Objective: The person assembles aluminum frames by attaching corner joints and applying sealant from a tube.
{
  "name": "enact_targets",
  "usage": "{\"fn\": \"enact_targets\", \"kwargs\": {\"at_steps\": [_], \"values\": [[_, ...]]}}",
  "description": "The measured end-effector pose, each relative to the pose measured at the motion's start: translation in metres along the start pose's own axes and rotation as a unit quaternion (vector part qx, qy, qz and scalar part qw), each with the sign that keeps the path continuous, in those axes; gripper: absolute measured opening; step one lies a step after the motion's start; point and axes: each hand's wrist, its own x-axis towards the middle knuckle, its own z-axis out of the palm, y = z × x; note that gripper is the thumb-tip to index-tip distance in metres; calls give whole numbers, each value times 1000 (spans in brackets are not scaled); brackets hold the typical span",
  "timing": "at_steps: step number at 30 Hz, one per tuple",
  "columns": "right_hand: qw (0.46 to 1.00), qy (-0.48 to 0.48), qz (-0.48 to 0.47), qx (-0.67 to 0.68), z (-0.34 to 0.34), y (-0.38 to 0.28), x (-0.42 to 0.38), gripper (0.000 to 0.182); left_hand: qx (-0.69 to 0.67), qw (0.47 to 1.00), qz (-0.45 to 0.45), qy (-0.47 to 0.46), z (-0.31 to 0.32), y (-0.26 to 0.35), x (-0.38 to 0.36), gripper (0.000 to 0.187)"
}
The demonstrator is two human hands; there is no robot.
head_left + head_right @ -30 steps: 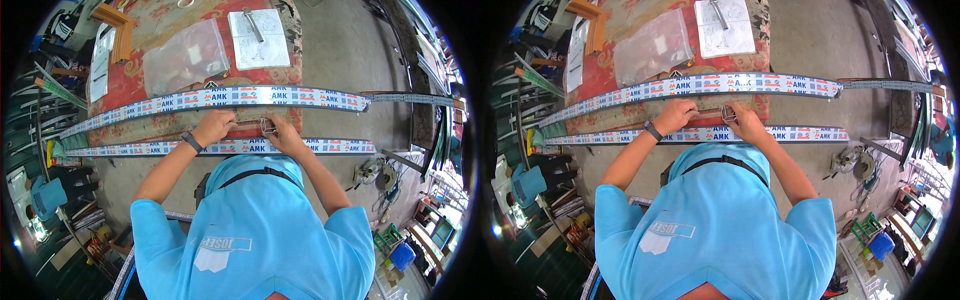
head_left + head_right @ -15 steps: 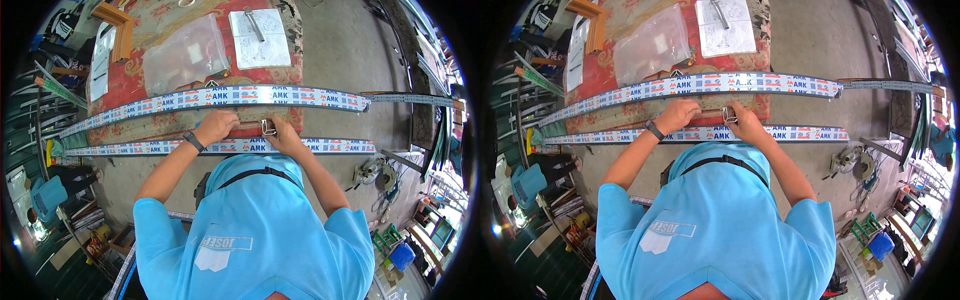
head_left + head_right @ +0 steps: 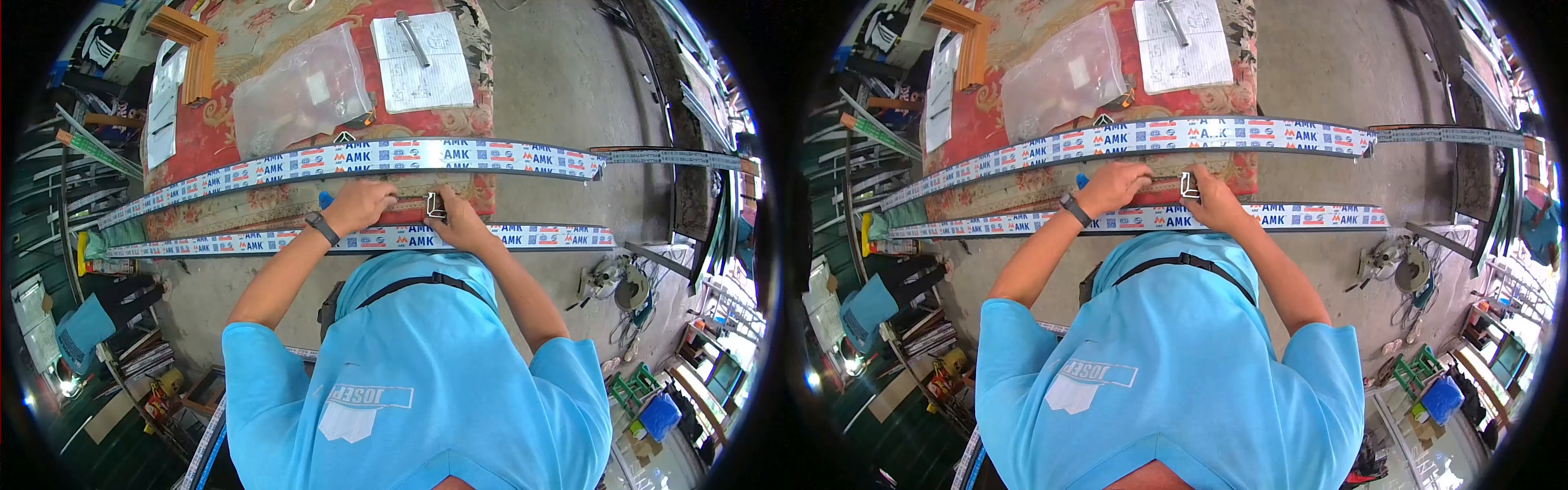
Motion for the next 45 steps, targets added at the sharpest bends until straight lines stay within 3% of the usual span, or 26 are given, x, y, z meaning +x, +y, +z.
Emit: {"fn": "enact_targets", "kwargs": {"at_steps": [3,9,12,18,21,24,25,30,31,35,39,42,45], "values": [[1000,4,7,-2,2,5,1,50,-21,999,14,34,3,3,2,15],[999,9,9,-31,5,19,2,51,13,1000,-5,-14,11,-16,5,15],[996,47,41,-70,3,24,1,54,29,999,-22,-26,14,-19,5,15],[987,117,112,-7,-3,39,12,59,132,990,-38,0,30,-23,9,16],[975,195,100,33,-11,51,2,57,211,977,-25,36,34,-10,8,22],[953,279,111,42,-46,43,-41,57,113,986,49,109,19,24,-15,31],[944,299,135,27,-61,46,-59,57,92,991,59,76,23,19,-30,51],[901,400,104,-129,-85,110,-125,55,187,982,-13,-25,31,0,-87,70],[877,399,77,-256,-84,126,-131,56,217,975,-28,-41,37,-11,-95,73],[865,412,35,-283,-82,136,-118,59,147,979,-44,-134,24,-28,-81,78],[903,378,49,-196,-94,116,-103,60,26,977,-44,-206,-10,-29,-62,75],[903,334,130,-238,-106,94,-86,61,-30,960,-103,-259,-26,-31,-49,76],[906,342,136,-210,-107,92,-79,63,-12,969,-91,-228,-25,-24,-51,75]]}}
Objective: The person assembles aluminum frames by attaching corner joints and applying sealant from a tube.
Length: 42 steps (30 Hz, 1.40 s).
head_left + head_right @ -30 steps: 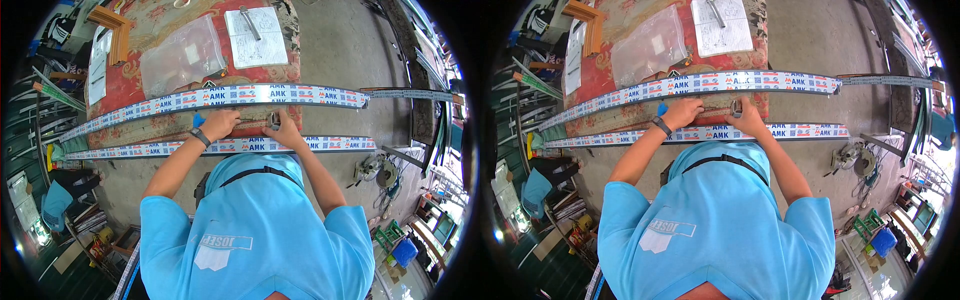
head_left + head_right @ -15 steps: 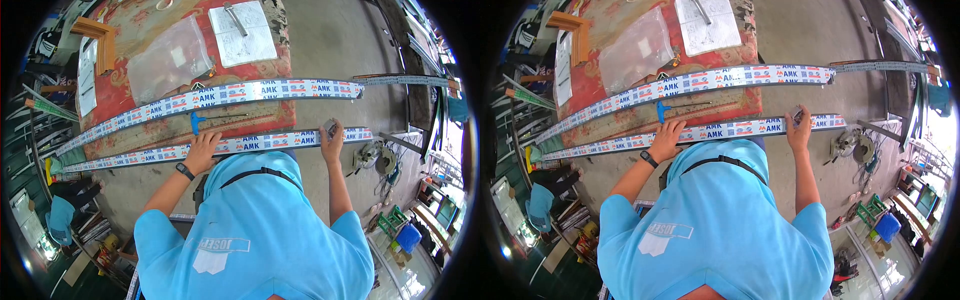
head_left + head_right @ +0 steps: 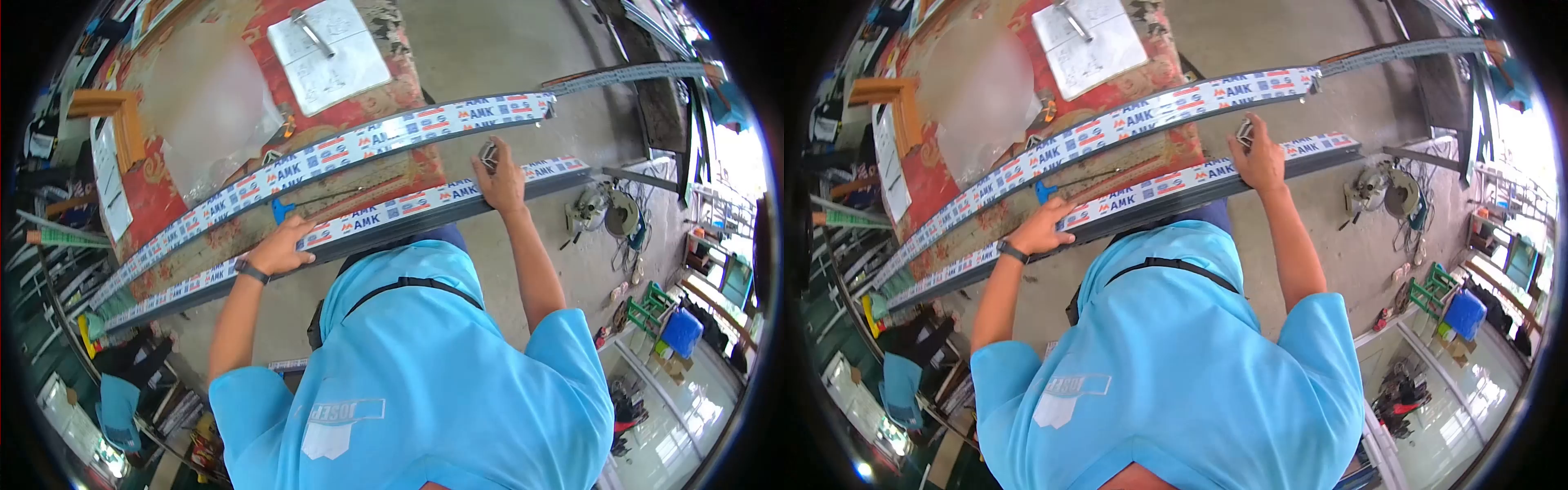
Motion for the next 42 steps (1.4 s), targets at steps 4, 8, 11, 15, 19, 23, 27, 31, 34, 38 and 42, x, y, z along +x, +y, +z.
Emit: {"fn": "enact_targets", "kwargs": {"at_steps": [4,8,11,15,19,23,27,31,34,38,42], "values": [[997,-34,64,8,-7,-9,12,66,41,998,0,49,5,9,-10,70],[999,-41,16,10,3,-4,35,72,-6,996,-5,87,-1,-1,-3,47],[996,-71,-12,54,-7,-14,41,68,16,997,-12,78,1,9,0,48],[988,13,-40,152,-13,-8,35,63,72,973,59,209,51,38,32,58],[921,55,117,368,-24,11,27,56,87,958,99,256,69,106,84,70],[932,58,111,340,-51,77,30,47,144,969,127,159,94,117,113,78],[998,-51,-21,32,-72,158,27,44,145,963,77,214,110,119,116,72],[964,-10,-259,-63,-85,204,47,30,156,970,7,189,120,130,120,75],[959,-84,-269,-9,-88,197,57,30,208,944,-45,254,134,155,104,82],[961,-118,-252,4,-92,176,74,31,249,927,-94,262,146,210,132,88],[961,-169,-218,24,-92,173,78,29,260,928,-93,250,157,190,162,79]]}}
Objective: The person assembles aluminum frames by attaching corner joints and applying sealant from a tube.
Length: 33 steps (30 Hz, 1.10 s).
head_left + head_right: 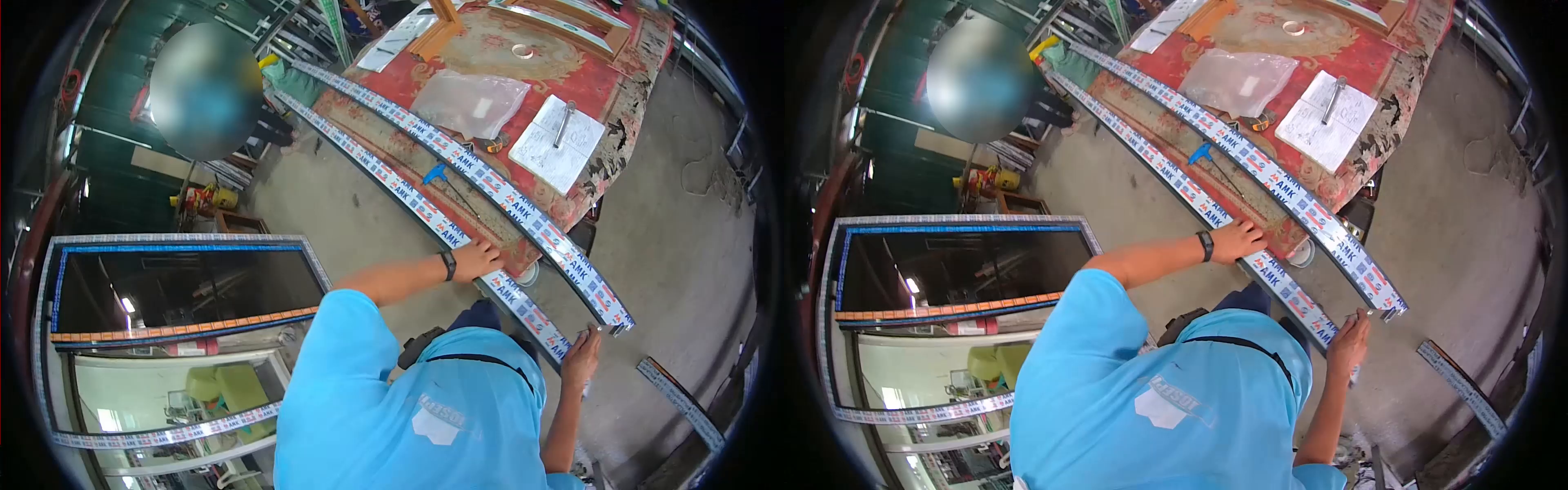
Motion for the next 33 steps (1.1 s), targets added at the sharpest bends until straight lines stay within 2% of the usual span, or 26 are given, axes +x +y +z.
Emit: {"fn": "enact_targets", "kwargs": {"at_steps": [1,3,4,6,7,9,11,12,14,16,17,20,21,22,23,24,26,28,29,30,32,33], "values": [[999,-20,20,13,-1,1,3,28,-16,999,11,-39,0,-6,5,75],[1000,-30,-3,-2,1,9,3,28,-39,992,39,-114,-4,-23,19,68],[1000,-27,-3,10,0,12,1,28,-50,992,65,-96,-6,-27,20,58],[997,-45,33,52,-15,0,-3,29,-69,990,65,-100,-5,-30,26,53],[998,-46,-24,31,-25,2,-6,30,-76,989,65,-106,-6,-34,27,51],[991,-42,-130,-10,-36,11,-15,31,-161,969,35,-186,-25,-44,37,55],[991,-55,-120,-11,-40,14,-24,32,-267,925,24,-270,-49,-56,50,65],[992,-55,-110,-19,-47,19,-28,32,-239,925,13,-297,-37,-63,59,80],[996,-38,-72,-39,-43,21,-30,33,-274,918,-17,-287,-36,-65,56,83],[997,-34,-47,-54,-39,15,-22,34,-278,931,-24,-236,-24,-72,48,79],[997,-38,-37,-61,-40,11,-16,33,-267,938,-12,-219,-27,-71,45,74],[997,-50,0,-58,-47,6,12,31,-251,963,22,-98,-37,-66,40,38],[997,-56,14,-51,-49,8,18,30,-214,972,6,-98,-48,-51,45,27],[996,-69,17,-55,-45,15,23,27,-249,967,7,-54,-61,-23,48,30],[996,-75,22,-46,-44,18,25,27,-305,952,8,0,-67,9,53,45],[996,-81,25,-39,-43,19,27,27,-287,957,41,14,-80,41,61,61],[996,-89,17,-23,-41,25,29,28,-167,980,76,71,-45,82,76,61],[995,-97,-4,-7,-36,31,21,31,-146,987,69,-4,-31,85,82,58],[998,-53,-27,25,-37,34,23,32,-135,988,70,-37,-25,87,89,58],[998,-4,-38,53,-38,36,20,33,-158,984,82,-13,-22,80,83,52],[970,36,48,235,-36,51,20,28,-144,987,49,-56,-34,70,73,55],[934,17,101,341,-55,49,15,27,-151,985,82,-14,-50,67,69,61]]}}
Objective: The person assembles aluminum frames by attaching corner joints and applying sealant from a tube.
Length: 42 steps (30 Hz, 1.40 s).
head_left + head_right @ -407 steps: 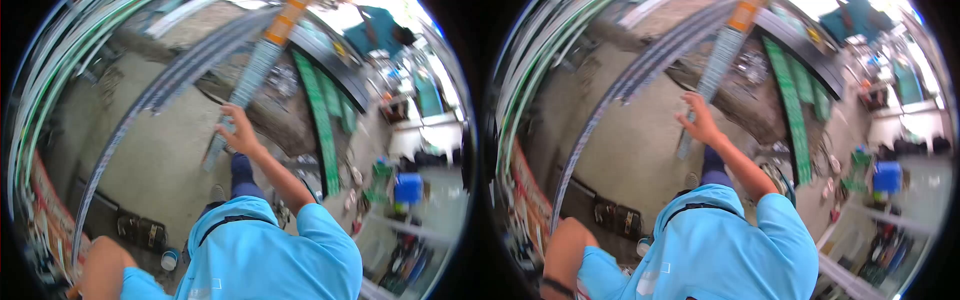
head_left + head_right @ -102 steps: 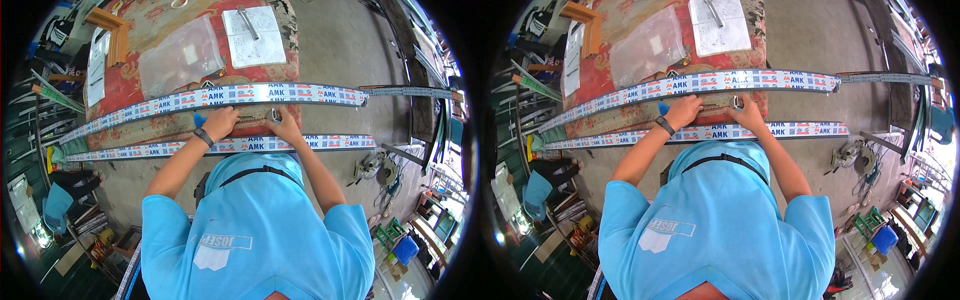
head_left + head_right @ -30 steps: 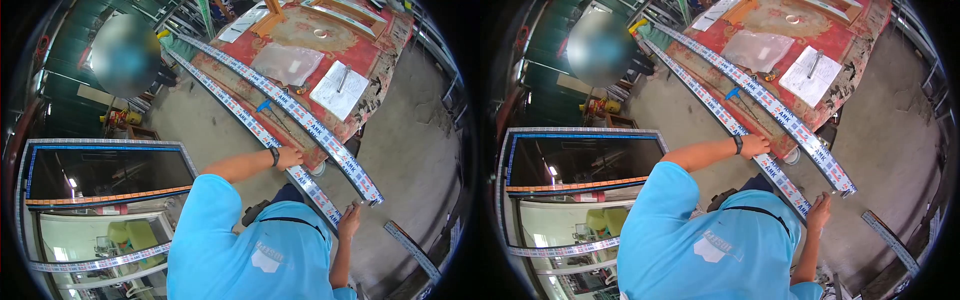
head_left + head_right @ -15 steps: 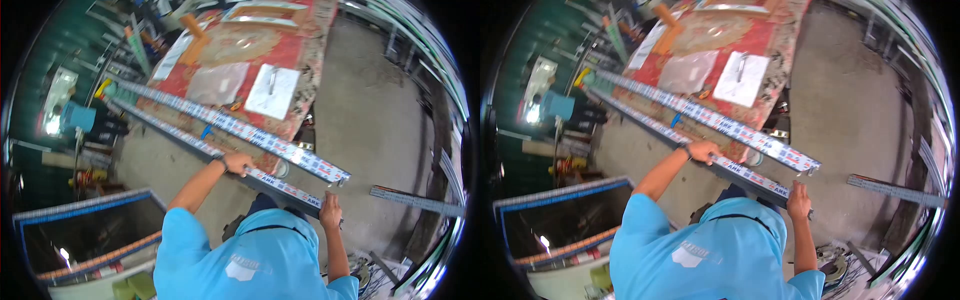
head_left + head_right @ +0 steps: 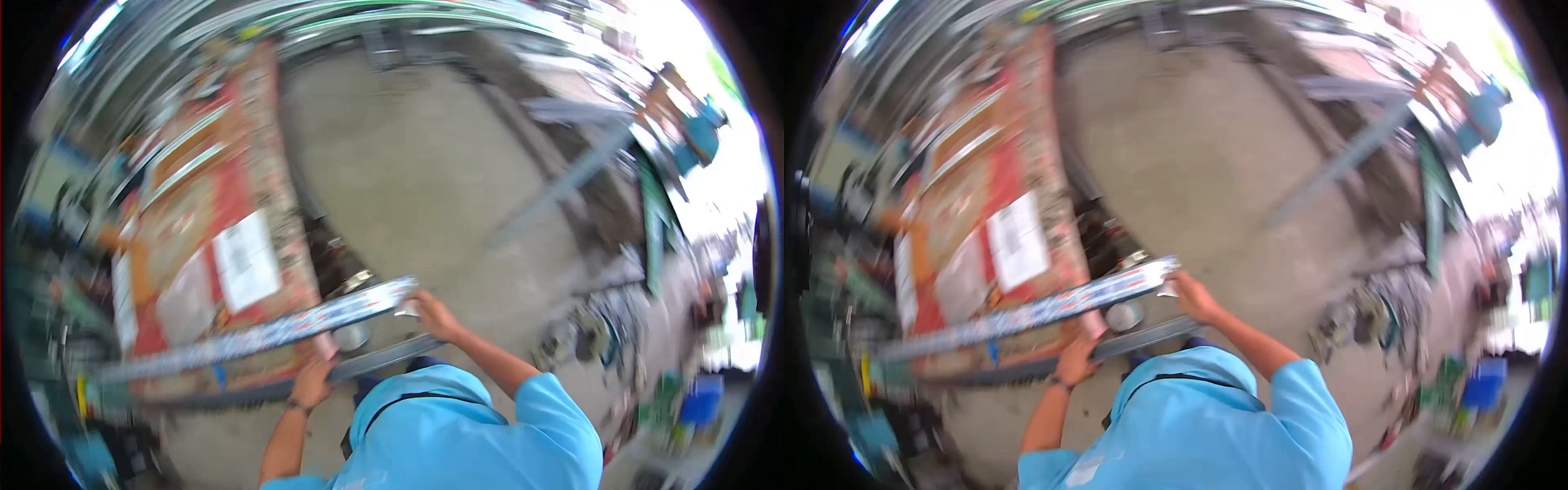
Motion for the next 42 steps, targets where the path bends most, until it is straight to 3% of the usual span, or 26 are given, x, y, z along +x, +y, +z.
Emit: {"fn": "enact_targets", "kwargs": {"at_steps": [1,3,5,7,10,13,16,19,22,24,25,27,29,32,33,39,42], "values": [[985,3,127,116,-20,-37,-7,30,13,1000,4,-3,0,-10,-6,65],[986,46,40,156,-46,-23,-19,47,30,999,-20,7,-3,-15,-12,56],[989,73,49,119,-76,-11,-37,52,66,996,-58,1,14,-34,-14,55],[987,100,82,97,-95,-7,-53,57,60,997,-46,17,16,-10,7,58],[980,122,136,82,-100,38,-66,51,67,998,2,20,31,20,36,65],[987,142,11,-69,-90,76,-76,51,38,998,49,15,44,62,78,66],[995,65,19,-75,-90,60,-89,52,-27,996,87,17,55,90,109,67],[998,11,30,50,-87,60,-89,55,-25,995,94,-21,61,95,122,64],[994,-46,83,45,-90,66,-84,56,-46,993,105,5,65,91,122,60],[998,-23,26,-56,-75,104,-76,54,-50,995,88,-10,65,90,121,58],[994,-58,63,-61,-77,96,-70,55,-46,996,70,-35,65,88,120,56],[993,-68,92,-27,-71,76,-65,52,-64,993,103,12,64,89,120,55],[982,-91,75,149,-63,74,-59,50,-80,994,65,-33,47,102,125,61],[981,-96,102,133,-64,45,-59,52,-73,995,54,-42,47,104,125,63],[984,-122,62,116,-63,56,-56,53,-74,995,48,-46,47,105,125,62],[979,-152,57,124,-56,52,-48,50,-84,995,62,-10,49,106,124,58],[985,-167,11,50,-55,53,-47,50,-82,995,57,-19,47,107,124,58]]}}
